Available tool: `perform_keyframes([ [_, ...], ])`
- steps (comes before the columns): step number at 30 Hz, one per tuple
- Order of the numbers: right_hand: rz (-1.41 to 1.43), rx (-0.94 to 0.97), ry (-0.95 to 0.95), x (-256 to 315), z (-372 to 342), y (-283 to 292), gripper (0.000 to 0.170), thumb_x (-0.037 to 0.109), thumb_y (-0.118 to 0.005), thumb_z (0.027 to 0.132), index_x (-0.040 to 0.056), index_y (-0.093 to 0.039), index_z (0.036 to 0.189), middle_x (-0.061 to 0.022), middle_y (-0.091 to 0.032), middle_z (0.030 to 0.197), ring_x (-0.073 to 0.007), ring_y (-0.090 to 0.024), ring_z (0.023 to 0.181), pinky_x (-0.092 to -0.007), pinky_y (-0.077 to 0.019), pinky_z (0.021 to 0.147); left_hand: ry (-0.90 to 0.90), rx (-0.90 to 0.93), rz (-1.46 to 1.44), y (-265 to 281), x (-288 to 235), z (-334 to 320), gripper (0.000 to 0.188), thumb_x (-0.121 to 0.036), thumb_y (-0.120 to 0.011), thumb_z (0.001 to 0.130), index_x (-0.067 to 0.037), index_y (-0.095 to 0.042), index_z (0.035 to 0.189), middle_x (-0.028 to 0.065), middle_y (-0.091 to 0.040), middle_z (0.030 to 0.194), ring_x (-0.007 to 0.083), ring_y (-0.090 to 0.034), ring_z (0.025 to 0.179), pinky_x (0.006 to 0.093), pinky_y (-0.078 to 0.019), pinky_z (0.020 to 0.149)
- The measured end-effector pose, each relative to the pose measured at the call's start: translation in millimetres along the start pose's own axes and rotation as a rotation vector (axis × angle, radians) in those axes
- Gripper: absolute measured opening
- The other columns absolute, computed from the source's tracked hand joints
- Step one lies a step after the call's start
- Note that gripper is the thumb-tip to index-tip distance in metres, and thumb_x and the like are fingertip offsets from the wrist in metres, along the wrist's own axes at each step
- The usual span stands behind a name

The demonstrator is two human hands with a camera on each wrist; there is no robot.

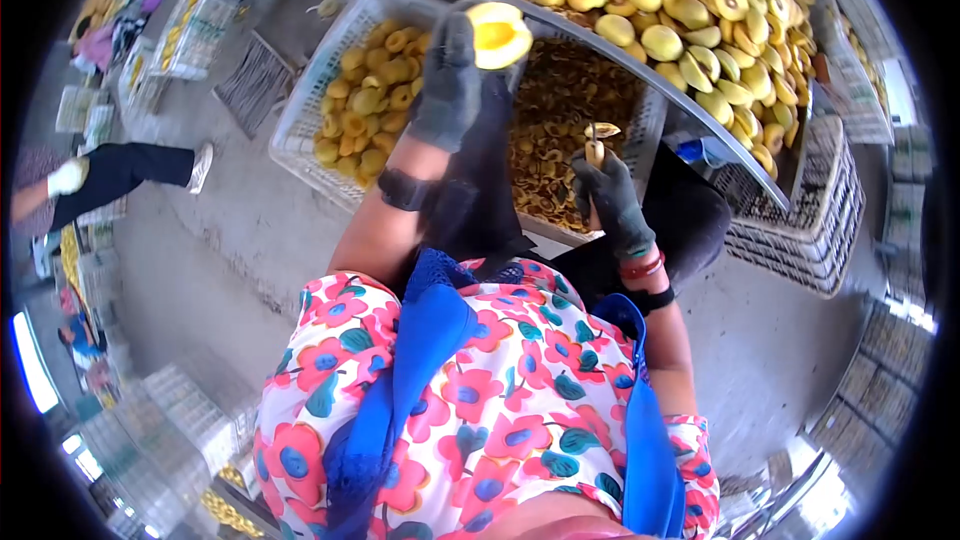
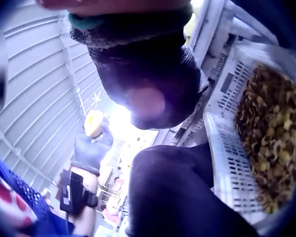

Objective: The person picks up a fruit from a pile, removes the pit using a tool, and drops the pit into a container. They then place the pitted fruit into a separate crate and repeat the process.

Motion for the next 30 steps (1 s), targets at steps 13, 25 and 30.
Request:
perform_keyframes([
  [13,-0.458,-0.204,0.398,-15.6,9.1,10.5,0.026,0.017,-0.066,0.082,-0.0004,-0.055,0.098,-0.0210,-0.062,0.070,-0.0358,-0.064,0.064,-0.0403,-0.0487,0.056,0.038,-0.187,1.238,237.8,152.0,-46.8,0.055,-0.046,-0.055,0.090,-0.004,-0.055,0.125,0.0248,-0.061,0.116,0.0416,-0.058,0.108,0.0458,-0.0455,0.090],
  [25,-0.633,-0.241,0.489,-4.1,-0.7,5.2,0.032,0.019,-0.069,0.081,-0.0018,-0.053,0.099,-0.0246,-0.062,0.072,-0.0421,-0.062,0.066,-0.0444,-0.0485,0.054,0.026,0.584,1.175,-62.6,169.1,156.9,0.059,-0.046,-0.058,0.084,-0.017,-0.046,0.134,0.0197,-0.060,0.119,0.0379,-0.057,0.111,0.0435,-0.0456,0.094],
  [30,-0.638,-0.287,0.463,-7.6,-4.7,10.6,0.033,0.020,-0.068,0.081,-0.0016,-0.052,0.100,-0.0257,-0.062,0.072,-0.0437,-0.062,0.067,-0.0470,-0.0487,0.055,0.218,0.597,1.210,-77.0,182.8,168.9,0.056,-0.044,-0.054,0.088,-0.015,-0.042,0.135,0.0207,-0.060,0.121,0.0385,-0.058,0.110,0.0454,-0.0462,0.092],
])
Point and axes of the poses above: each hand's wrist, its own z-axis towards the middle knuckle, its own y-axis out of the back of the hand, x = y × z, the point moved 4 cm from there along z, towards the middle knuckle
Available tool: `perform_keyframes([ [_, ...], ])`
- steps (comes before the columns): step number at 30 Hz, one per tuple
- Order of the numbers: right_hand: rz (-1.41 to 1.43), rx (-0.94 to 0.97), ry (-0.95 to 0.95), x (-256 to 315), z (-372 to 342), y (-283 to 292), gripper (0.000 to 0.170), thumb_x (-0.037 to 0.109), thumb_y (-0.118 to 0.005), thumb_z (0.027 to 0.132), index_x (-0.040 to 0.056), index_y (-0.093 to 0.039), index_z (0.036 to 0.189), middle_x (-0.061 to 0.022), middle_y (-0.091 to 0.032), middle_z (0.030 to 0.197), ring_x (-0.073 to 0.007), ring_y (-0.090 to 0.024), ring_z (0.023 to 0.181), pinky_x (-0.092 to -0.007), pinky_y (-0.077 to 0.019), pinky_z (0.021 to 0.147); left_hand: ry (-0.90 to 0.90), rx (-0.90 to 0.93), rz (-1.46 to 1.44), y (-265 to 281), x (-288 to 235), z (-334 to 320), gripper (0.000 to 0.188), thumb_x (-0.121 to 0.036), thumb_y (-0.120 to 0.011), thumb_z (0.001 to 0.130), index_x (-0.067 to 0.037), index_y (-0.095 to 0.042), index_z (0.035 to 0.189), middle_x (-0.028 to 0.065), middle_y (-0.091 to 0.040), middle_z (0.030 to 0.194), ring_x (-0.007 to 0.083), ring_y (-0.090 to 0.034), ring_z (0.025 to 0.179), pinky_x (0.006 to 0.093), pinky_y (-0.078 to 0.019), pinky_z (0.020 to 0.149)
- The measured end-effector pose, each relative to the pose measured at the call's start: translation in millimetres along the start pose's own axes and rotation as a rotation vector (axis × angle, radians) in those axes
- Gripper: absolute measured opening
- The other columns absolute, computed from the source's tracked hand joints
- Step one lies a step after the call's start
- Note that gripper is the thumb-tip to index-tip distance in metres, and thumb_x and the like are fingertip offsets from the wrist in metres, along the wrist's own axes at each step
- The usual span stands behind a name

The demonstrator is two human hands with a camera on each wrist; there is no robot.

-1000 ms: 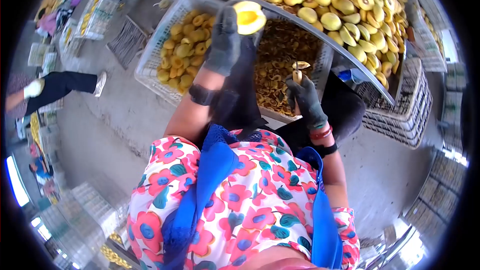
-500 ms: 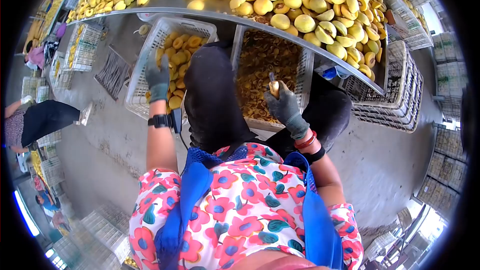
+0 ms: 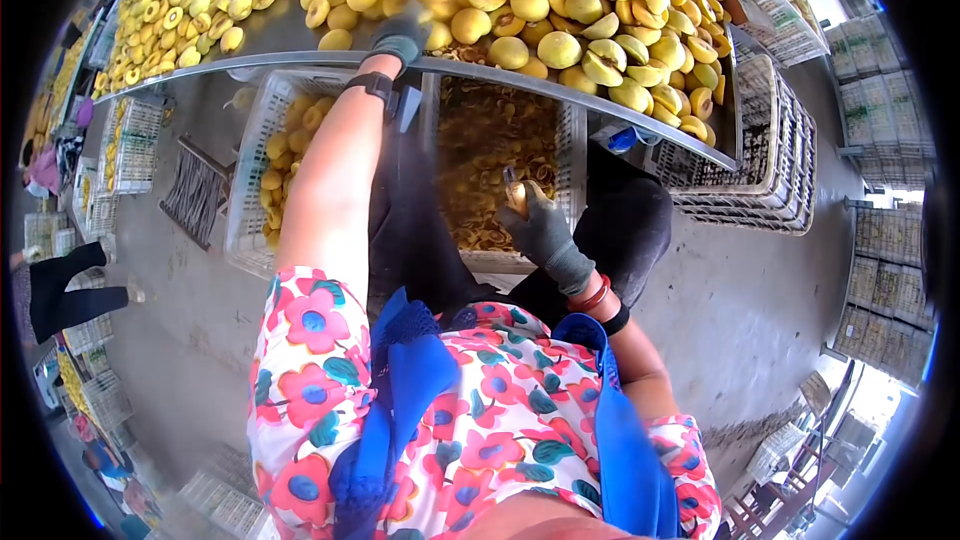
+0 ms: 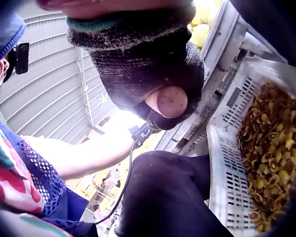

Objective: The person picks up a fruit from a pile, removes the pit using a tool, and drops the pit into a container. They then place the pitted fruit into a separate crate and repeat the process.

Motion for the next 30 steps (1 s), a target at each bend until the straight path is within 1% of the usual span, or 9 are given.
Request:
perform_keyframes([
  [4,0.067,-0.057,0.033,12.2,2.2,10.6,0.036,0.016,-0.068,0.080,0.0003,-0.050,0.107,-0.0252,-0.063,0.074,-0.0438,-0.063,0.069,-0.0468,-0.0496,0.056,-0.225,-0.346,-0.487,18.7,-7.3,-31.2,0.047,-0.038,-0.061,0.087,-0.009,-0.051,0.123,0.0162,-0.064,0.111,0.0293,-0.063,0.098,0.0383,-0.0510,0.081],
  [5,0.096,-0.080,0.049,17.9,3.8,14.6,0.038,0.015,-0.068,0.080,0.0009,-0.049,0.109,-0.0250,-0.063,0.075,-0.0437,-0.063,0.070,-0.0468,-0.0498,0.057,-0.114,-0.159,-0.817,19.9,-10.7,-44.9,0.046,-0.039,-0.064,0.086,-0.008,-0.054,0.120,0.0108,-0.064,0.105,0.0240,-0.062,0.094,0.0323,-0.0513,0.079],
  [8,0.080,-0.141,0.106,40.5,11.0,22.9,0.040,0.012,-0.068,0.079,0.0027,-0.048,0.112,-0.0245,-0.063,0.076,-0.0434,-0.063,0.071,-0.0464,-0.0496,0.057,-0.113,0.021,-1.241,42.5,-47.4,-118.3,0.042,-0.029,-0.062,0.090,-0.005,-0.052,0.122,0.0109,-0.060,0.108,0.0249,-0.059,0.095,0.0313,-0.0504,0.085],
  [10,0.078,-0.141,0.191,56.8,14.8,29.7,0.035,0.013,-0.068,0.081,0.0031,-0.049,0.109,-0.0230,-0.063,0.076,-0.0438,-0.062,0.070,-0.0467,-0.0490,0.057,-0.571,-0.211,-0.901,47.0,-57.6,-151.7,0.035,-0.020,-0.057,0.093,-0.002,-0.051,0.123,0.0141,-0.058,0.115,0.0267,-0.058,0.100,0.0331,-0.0487,0.090],
  [12,0.057,-0.141,0.256,65.7,17.5,35.1,0.033,0.014,-0.067,0.082,0.0034,-0.049,0.108,-0.0219,-0.062,0.076,-0.0439,-0.061,0.069,-0.0470,-0.0485,0.057,-0.766,-0.299,-0.833,45.1,-68.7,-184.7,0.034,-0.020,-0.050,0.097,0.000,-0.050,0.125,0.0139,-0.055,0.122,0.0240,-0.055,0.108,0.0329,-0.0466,0.094],
  [16,0.042,-0.170,0.267,76.9,17.3,43.9,0.032,0.015,-0.067,0.082,0.0056,-0.051,0.109,-0.0187,-0.063,0.074,-0.0388,-0.064,0.070,-0.0414,-0.0492,0.057,-0.621,-0.163,-1.141,58.0,-103.4,-231.6,0.046,-0.035,-0.034,0.102,-0.001,-0.048,0.130,0.0092,-0.054,0.127,0.0169,-0.051,0.117,0.0303,-0.0392,0.102],
  [19,0.017,-0.193,0.208,76.6,11.9,43.5,0.033,0.016,-0.067,0.082,0.0040,-0.050,0.108,-0.0192,-0.063,0.074,-0.0399,-0.064,0.071,-0.0422,-0.0496,0.057,-0.538,0.007,-1.336,41.7,-107.5,-234.9,0.046,-0.035,-0.036,0.102,-0.001,-0.050,0.129,0.0084,-0.056,0.124,0.0179,-0.053,0.115,0.0304,-0.0400,0.101],
  [26,0.074,-0.249,0.255,76.7,5.3,44.4,0.028,0.014,-0.068,0.082,0.0005,-0.046,0.094,-0.0239,-0.061,0.071,-0.0438,-0.061,0.066,-0.0468,-0.0469,0.052,-0.607,-0.203,-1.156,33.9,-120.2,-245.9,0.040,-0.030,-0.041,0.100,0.000,-0.053,0.123,0.0106,-0.057,0.120,0.0186,-0.055,0.110,0.0314,-0.0434,0.096],
  [30,0.071,-0.205,0.215,82.1,-0.2,42.3,0.029,0.011,-0.069,0.080,-0.0015,-0.048,0.097,-0.0247,-0.062,0.074,-0.0428,-0.063,0.070,-0.0433,-0.0482,0.055,-0.646,-0.330,-1.073,40.6,-128.9,-256.3,0.038,-0.029,-0.043,0.100,0.001,-0.054,0.120,0.0109,-0.059,0.116,0.0196,-0.057,0.105,0.0316,-0.0461,0.091],
])
Point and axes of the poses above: each hand's wrist, its own z-axis towards the middle knuckle, its own y-axis out of the back of the hand, x = y × z, the point moved 4 cm from there along z, towards the middle knuckle
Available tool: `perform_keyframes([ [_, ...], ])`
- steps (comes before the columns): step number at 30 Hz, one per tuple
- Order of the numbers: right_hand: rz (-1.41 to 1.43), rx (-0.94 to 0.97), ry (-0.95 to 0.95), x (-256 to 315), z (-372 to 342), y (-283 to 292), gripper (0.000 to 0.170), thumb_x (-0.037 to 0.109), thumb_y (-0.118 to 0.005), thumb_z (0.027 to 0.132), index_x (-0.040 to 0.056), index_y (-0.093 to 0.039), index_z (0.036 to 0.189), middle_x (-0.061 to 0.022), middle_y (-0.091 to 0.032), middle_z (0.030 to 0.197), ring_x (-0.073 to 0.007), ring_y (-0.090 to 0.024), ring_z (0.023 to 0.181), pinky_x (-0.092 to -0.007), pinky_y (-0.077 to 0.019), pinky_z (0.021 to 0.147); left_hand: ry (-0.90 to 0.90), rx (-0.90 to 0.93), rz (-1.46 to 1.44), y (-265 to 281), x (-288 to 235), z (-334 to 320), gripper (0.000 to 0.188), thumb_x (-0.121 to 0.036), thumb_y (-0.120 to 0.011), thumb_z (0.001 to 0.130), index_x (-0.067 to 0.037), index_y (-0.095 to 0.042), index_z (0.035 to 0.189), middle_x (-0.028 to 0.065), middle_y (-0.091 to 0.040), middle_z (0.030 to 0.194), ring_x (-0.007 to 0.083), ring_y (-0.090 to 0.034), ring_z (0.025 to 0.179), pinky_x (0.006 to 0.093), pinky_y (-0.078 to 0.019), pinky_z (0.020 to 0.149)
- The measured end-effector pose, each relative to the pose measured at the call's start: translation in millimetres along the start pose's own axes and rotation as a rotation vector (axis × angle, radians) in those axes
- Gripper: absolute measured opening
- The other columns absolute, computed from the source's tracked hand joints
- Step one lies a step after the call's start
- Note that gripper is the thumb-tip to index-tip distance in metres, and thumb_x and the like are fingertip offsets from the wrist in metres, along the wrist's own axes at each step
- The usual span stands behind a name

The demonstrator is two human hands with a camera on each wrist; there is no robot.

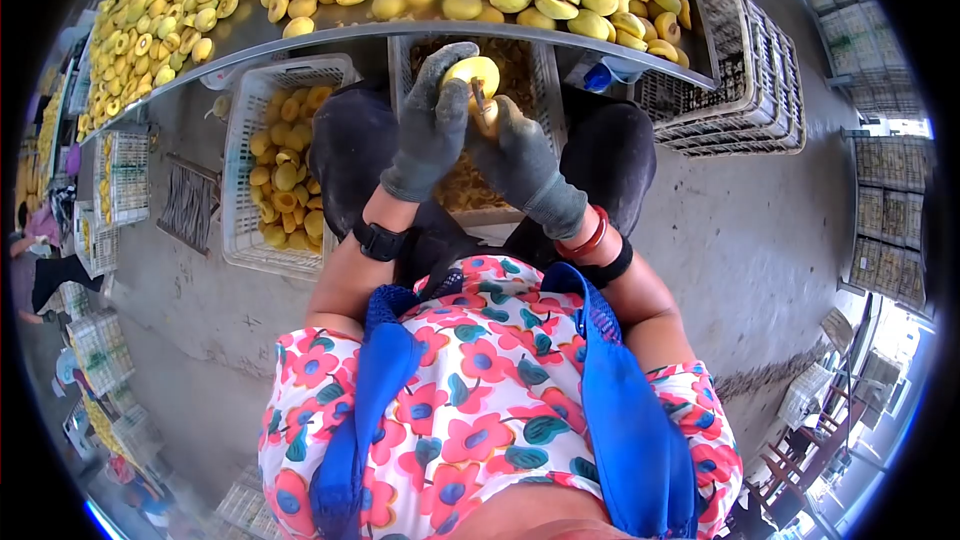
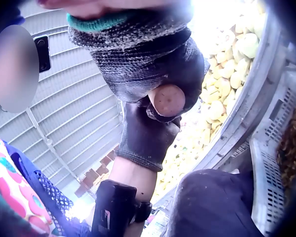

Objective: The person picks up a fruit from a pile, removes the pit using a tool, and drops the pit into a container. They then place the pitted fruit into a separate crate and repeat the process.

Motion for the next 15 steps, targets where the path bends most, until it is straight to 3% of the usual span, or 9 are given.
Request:
perform_keyframes([
  [2,0.037,0.000,0.017,-3.7,-2.6,-6.0,0.030,0.010,-0.068,0.080,-0.0025,-0.050,0.099,-0.0254,-0.061,0.075,-0.0406,-0.064,0.070,-0.0419,-0.0487,0.057,0.019,-0.020,-0.053,-3.6,2.3,-2.1,0.036,-0.028,-0.045,0.099,0.001,-0.056,0.118,0.0110,-0.061,0.114,0.0199,-0.058,0.103,0.0315,-0.0470,0.089],
  [5,0.256,0.130,-0.124,-14.9,-2.8,-7.8,0.025,0.008,-0.065,0.082,-0.0030,-0.052,0.100,-0.0178,-0.063,0.073,-0.0281,-0.065,0.064,-0.0365,-0.0487,0.057,0.046,-0.025,-0.118,-6.0,12.8,-1.6,0.036,-0.029,-0.046,0.099,0.001,-0.057,0.116,0.0109,-0.061,0.112,0.0200,-0.059,0.101,0.0313,-0.0478,0.088],
  [8,0.619,0.401,-0.435,-10.6,-5.5,-2.2,0.015,0.007,-0.060,0.085,-0.0013,-0.054,0.097,-0.0069,-0.060,0.070,-0.0148,-0.058,0.058,-0.0303,-0.0471,0.053,0.076,0.020,-0.137,-3.2,16.1,-2.8,0.037,-0.030,-0.046,0.098,0.000,-0.058,0.116,0.0110,-0.062,0.112,0.0195,-0.059,0.101,0.0312,-0.0479,0.088],
  [11,0.827,0.630,-0.531,-2.2,-9.5,3.6,0.010,0.009,-0.059,0.088,0.0010,-0.056,0.094,-0.0002,-0.055,0.069,-0.0088,-0.053,0.055,-0.0254,-0.0446,0.050,0.101,0.091,-0.198,-1.6,17.5,-4.7,0.037,-0.031,-0.046,0.098,0.000,-0.058,0.116,0.0105,-0.062,0.112,0.0195,-0.059,0.101,0.0313,-0.0482,0.088],
  [15,1.013,0.706,-0.540,-7.6,-11.0,-2.7,0.010,0.011,-0.059,0.088,0.0023,-0.054,0.089,-0.0021,-0.053,0.063,-0.0100,-0.049,0.046,-0.0230,-0.0384,0.040,0.219,0.172,-0.417,-2.6,24.1,-10.7,0.038,-0.032,-0.047,0.098,-0.001,-0.057,0.118,0.0100,-0.061,0.113,0.0200,-0.060,0.103,0.0317,-0.0490,0.088],
])
Point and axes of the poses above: each hand's wrist, its own z-axis towards the middle knuckle, its own y-axis out of the back of the hand, x = y × z, the point moved 4 cm from there along z, towards the middle knuckle
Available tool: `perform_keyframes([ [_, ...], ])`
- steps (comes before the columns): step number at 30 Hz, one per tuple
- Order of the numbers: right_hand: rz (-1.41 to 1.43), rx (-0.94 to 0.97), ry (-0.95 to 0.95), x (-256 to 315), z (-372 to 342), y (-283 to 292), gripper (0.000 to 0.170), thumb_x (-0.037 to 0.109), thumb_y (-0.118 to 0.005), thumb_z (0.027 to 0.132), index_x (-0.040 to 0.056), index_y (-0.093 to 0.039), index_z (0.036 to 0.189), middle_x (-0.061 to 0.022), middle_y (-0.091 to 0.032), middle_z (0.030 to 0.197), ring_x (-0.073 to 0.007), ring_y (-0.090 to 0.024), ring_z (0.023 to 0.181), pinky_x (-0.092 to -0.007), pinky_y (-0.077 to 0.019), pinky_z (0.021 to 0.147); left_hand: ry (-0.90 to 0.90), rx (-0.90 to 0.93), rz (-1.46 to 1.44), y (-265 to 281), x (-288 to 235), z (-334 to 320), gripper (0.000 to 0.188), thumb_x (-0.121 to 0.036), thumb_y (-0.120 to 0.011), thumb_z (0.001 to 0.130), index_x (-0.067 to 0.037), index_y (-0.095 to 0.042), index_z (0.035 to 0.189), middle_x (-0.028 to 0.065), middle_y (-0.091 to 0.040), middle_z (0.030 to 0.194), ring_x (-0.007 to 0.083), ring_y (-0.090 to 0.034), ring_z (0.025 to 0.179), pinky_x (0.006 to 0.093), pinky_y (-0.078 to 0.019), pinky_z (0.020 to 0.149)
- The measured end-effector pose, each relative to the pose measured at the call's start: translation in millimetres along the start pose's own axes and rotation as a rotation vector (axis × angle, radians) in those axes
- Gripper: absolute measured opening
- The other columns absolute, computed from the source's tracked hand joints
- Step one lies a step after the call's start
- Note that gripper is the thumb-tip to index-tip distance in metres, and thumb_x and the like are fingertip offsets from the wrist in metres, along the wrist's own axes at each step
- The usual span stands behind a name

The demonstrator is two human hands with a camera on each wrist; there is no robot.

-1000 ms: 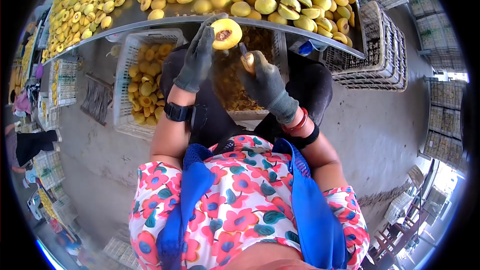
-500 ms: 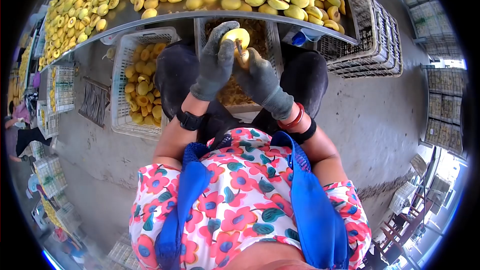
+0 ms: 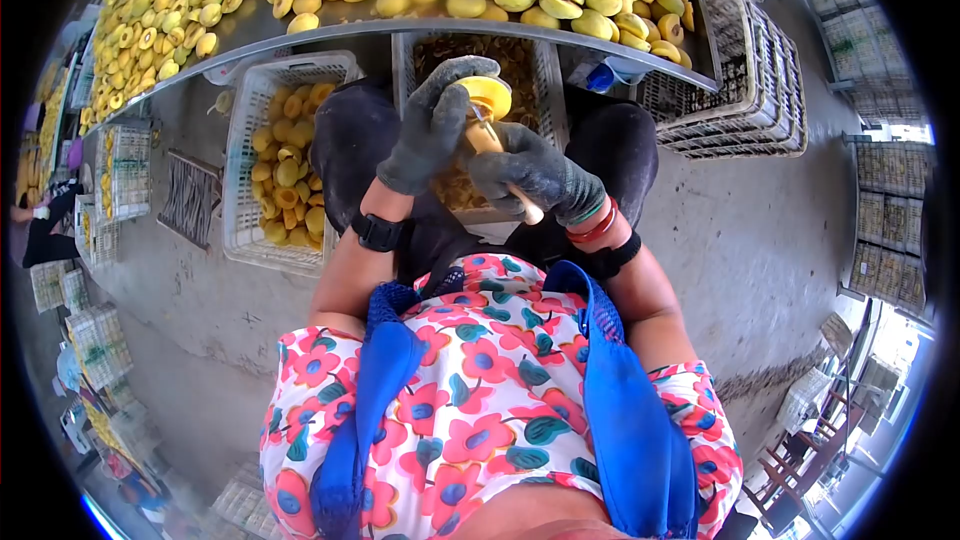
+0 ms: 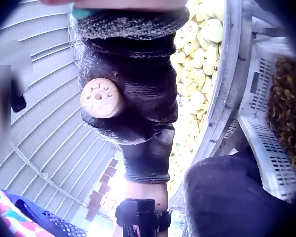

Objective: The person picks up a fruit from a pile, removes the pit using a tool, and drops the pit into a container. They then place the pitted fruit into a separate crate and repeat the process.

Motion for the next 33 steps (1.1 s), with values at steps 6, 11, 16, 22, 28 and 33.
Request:
perform_keyframes([
  [6,-0.096,-0.042,0.006,-2.4,-0.8,-13.3,0.016,0.012,-0.063,0.085,0.0028,-0.057,0.096,-0.0005,-0.054,0.069,-0.0090,-0.053,0.055,-0.0252,-0.0444,0.050,-0.172,-0.327,0.830,40.3,-7.7,-13.3,0.039,-0.034,-0.046,0.099,-0.002,-0.056,0.118,0.0119,-0.062,0.111,0.0216,-0.062,0.101,0.0329,-0.0520,0.084],
  [11,-0.687,-0.324,0.204,-27.8,4.9,20.4,0.025,0.017,-0.065,0.084,0.0008,-0.055,0.099,-0.0064,-0.059,0.072,-0.0146,-0.059,0.059,-0.0301,-0.0466,0.054,-0.133,-0.609,1.263,151.9,-42.6,-51.0,0.036,-0.030,-0.052,0.095,-0.002,-0.058,0.116,0.0192,-0.064,0.108,0.0358,-0.062,0.098,0.0419,-0.0516,0.083],
  [16,-0.779,-0.461,0.088,-41.9,10.4,38.9,0.022,0.015,-0.063,0.082,0.0001,-0.055,0.097,-0.0129,-0.060,0.066,-0.0213,-0.060,0.051,-0.0346,-0.0480,0.049,-0.043,-0.659,1.845,227.0,-52.6,-76.5,0.039,-0.033,-0.057,0.092,0.000,-0.060,0.113,0.0207,-0.064,0.107,0.0369,-0.061,0.100,0.0427,-0.0490,0.085],
  [22,-0.972,-0.482,0.252,-49.8,22.4,40.3,0.029,0.013,-0.065,0.079,-0.0006,-0.057,0.102,-0.0183,-0.063,0.076,-0.0316,-0.065,0.066,-0.0383,-0.0515,0.062,-0.155,-0.336,1.313,168.8,14.8,39.8,0.050,-0.041,-0.064,0.085,-0.001,-0.060,0.116,0.0211,-0.063,0.112,0.0368,-0.060,0.105,0.0423,-0.0472,0.090],
  [28,-0.965,-0.498,0.237,-41.5,12.6,38.3,0.029,0.015,-0.071,0.079,-0.0005,-0.053,0.096,-0.0243,-0.062,0.076,-0.0420,-0.062,0.072,-0.0424,-0.0478,0.060,0.282,-0.036,1.432,131.4,107.1,159.1,0.053,-0.042,-0.067,0.081,-0.004,-0.058,0.118,0.0194,-0.063,0.113,0.0338,-0.060,0.107,0.0430,-0.0490,0.090],
  [33,-0.980,-0.571,0.252,-40.7,8.9,49.6,0.028,0.014,-0.069,0.080,-0.0002,-0.052,0.096,-0.0251,-0.062,0.076,-0.0440,-0.061,0.072,-0.0435,-0.0475,0.059,0.642,0.087,1.614,125.5,128.3,184.1,0.061,-0.030,-0.052,0.088,-0.004,-0.034,0.139,0.0222,-0.051,0.132,0.0353,-0.056,0.116,0.0453,-0.0468,0.094],
])
Point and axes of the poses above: each hand's wrist, its own z-axis towards the middle knuckle, its own y-axis out of the back of the hand, x = y × z, the point moved 4 cm from there along z, towards the middle knuckle
